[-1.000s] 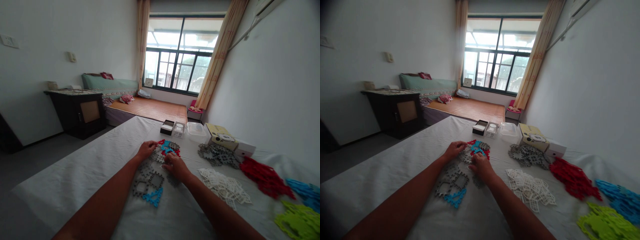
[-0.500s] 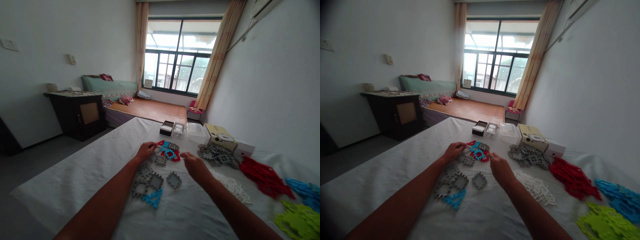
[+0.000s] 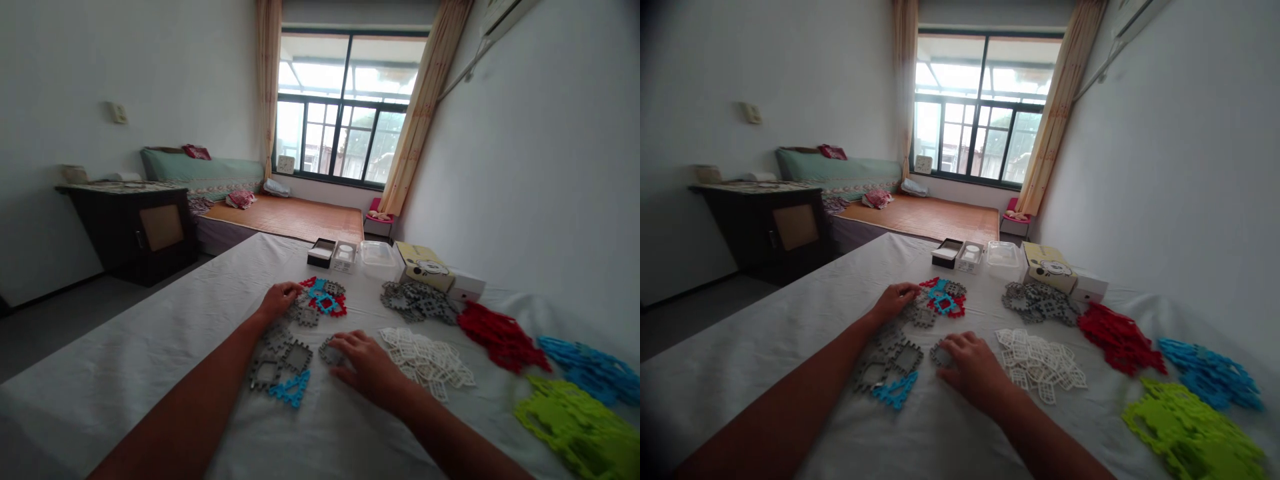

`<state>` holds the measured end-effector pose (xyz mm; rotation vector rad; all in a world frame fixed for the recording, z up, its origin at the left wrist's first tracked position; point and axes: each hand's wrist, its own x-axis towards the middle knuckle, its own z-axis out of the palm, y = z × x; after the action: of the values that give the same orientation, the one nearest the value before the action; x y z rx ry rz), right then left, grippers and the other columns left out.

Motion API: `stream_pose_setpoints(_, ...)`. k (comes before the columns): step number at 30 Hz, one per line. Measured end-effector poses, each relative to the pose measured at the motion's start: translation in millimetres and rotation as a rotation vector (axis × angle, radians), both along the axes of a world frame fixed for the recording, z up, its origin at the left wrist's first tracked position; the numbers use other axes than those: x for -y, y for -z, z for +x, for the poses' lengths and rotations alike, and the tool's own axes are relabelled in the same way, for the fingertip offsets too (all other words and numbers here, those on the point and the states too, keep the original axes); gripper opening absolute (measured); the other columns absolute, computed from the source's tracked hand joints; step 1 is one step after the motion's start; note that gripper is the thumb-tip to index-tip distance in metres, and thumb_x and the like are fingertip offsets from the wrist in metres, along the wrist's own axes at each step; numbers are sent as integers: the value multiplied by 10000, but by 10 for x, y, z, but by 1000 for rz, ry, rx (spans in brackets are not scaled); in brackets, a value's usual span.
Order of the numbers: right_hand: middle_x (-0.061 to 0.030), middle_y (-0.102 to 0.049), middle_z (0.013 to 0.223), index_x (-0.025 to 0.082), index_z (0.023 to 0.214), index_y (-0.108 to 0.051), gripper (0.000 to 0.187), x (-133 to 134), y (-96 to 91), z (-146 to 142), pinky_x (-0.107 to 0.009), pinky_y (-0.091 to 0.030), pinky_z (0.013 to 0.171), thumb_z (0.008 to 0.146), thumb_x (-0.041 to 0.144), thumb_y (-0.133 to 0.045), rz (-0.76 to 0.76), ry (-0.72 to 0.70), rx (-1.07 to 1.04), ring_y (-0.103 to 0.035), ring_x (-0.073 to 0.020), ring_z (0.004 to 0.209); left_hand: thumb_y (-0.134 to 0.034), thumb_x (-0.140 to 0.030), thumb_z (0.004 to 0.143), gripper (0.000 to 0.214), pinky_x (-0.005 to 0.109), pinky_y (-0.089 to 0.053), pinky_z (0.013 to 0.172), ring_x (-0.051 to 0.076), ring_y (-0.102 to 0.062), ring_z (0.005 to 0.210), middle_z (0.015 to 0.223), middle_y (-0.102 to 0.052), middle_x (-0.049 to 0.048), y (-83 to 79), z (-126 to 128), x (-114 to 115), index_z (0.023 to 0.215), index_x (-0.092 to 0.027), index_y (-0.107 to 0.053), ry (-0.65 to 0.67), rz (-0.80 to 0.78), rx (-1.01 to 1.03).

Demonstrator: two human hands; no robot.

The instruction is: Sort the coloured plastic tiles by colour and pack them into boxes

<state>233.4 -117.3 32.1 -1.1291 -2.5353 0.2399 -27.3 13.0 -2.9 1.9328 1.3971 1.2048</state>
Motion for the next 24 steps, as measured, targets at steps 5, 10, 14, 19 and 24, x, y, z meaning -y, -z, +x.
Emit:
stream_pose_setpoints(5, -34, -612, 1220, 271, 1025, -639, 259, 43, 224, -31, -397, -468, 937, 767, 241, -632, 36, 35, -110, -531, -242, 1085, -501, -364, 751, 322, 269, -513, 749, 198, -686, 810, 833, -748, 32, -61, 8, 7, 903, -171, -709, 11, 5, -17)
stream_pose_setpoints(10, -33, -597, 1232, 252, 1035, -621, 324, -89, 141, 227, -372, -439, 961, 738, 136, -569, 164, 82, -233, -510, -208, 1114, -504, -376, 736, 336, 271, -508, 727, 204, -686, 782, 820, -748, 35, -81, 3, 9, 899, -169, -713, 7, -10, -48)
stream_pose_setpoints(14, -67, -541, 1306, 227, 1093, -611, 359, -616, -132, 811, -419, -377, 1012, 746, 153, -561, 333, 316, -148, -474, -229, 1182, -491, -382, 749, 353, 270, -506, 761, 206, -685, 836, 866, -751, 39, -68, 5, -4, 933, -171, -707, 14, -35, -57)
stream_pose_setpoints(19, -99, -648, 1135, 184, 990, -657, 226, -1344, -262, 1531, -394, -432, 923, 789, 240, -572, 254, 579, 75, -545, -242, 1115, -489, -340, 762, 322, 280, -507, 766, 208, -686, 834, 862, -751, 38, -9, 5, -45, 925, -178, -714, 0, -25, -54)
stream_pose_setpoints(24, -106, -641, 1150, 185, 1033, -652, 246, -1406, -180, 1093, -404, -421, 921, 855, 301, -529, 272, 431, 128, -512, -253, 1135, -485, -280, 770, 304, 264, -509, 758, 189, -684, 810, 851, -750, 27, 56, 2, -66, 939, -184, -719, -3, 2, -52)
